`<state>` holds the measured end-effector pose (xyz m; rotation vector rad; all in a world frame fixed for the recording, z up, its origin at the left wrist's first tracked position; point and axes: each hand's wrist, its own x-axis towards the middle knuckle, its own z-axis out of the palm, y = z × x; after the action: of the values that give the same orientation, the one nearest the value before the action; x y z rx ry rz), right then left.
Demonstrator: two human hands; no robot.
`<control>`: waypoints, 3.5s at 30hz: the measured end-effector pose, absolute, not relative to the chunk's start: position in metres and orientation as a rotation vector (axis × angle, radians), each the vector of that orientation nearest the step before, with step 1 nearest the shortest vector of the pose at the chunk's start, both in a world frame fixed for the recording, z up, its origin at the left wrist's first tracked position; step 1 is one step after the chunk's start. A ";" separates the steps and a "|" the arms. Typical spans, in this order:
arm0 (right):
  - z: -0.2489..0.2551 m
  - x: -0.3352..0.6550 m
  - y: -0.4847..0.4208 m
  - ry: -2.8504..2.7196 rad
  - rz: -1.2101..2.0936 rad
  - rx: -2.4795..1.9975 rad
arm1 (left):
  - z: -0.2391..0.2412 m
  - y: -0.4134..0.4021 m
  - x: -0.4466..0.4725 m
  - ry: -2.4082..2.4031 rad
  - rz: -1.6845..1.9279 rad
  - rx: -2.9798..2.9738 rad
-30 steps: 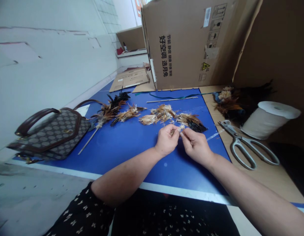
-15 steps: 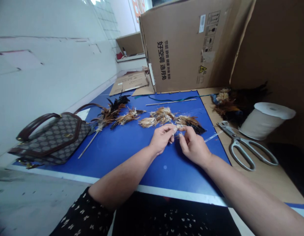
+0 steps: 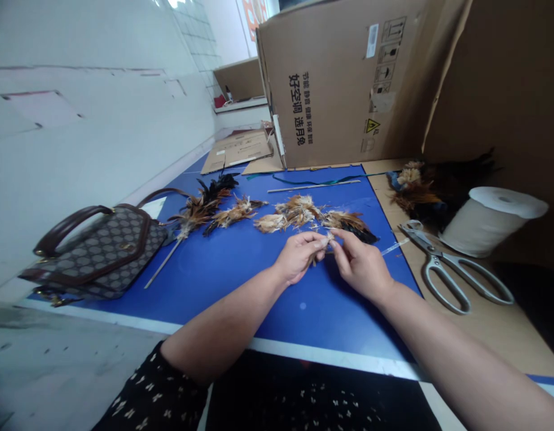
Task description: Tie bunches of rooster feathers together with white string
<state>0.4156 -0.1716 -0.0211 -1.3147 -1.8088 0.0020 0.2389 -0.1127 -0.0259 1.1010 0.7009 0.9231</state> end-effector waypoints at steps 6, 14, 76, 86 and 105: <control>-0.015 0.419 -0.169 -1.705 0.252 -1.290 | -0.024 -0.116 0.237 0.705 0.861 1.224; -0.009 0.423 -0.165 -1.678 0.468 -1.249 | -0.019 -0.121 0.240 0.714 0.905 1.281; -0.010 0.423 -0.169 -1.962 0.394 -1.117 | -0.018 -0.107 0.243 0.659 1.186 0.835; -0.004 0.432 -0.168 -1.938 0.258 -1.130 | -0.027 -0.114 0.241 0.765 0.956 1.361; -0.014 0.426 -0.164 -2.039 0.465 -1.121 | -0.021 -0.120 0.247 0.716 1.153 1.098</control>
<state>0.4257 -0.1637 -0.0145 -1.1206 -2.0392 0.4648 0.2474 -0.1198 -0.0212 1.0976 0.7162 1.1532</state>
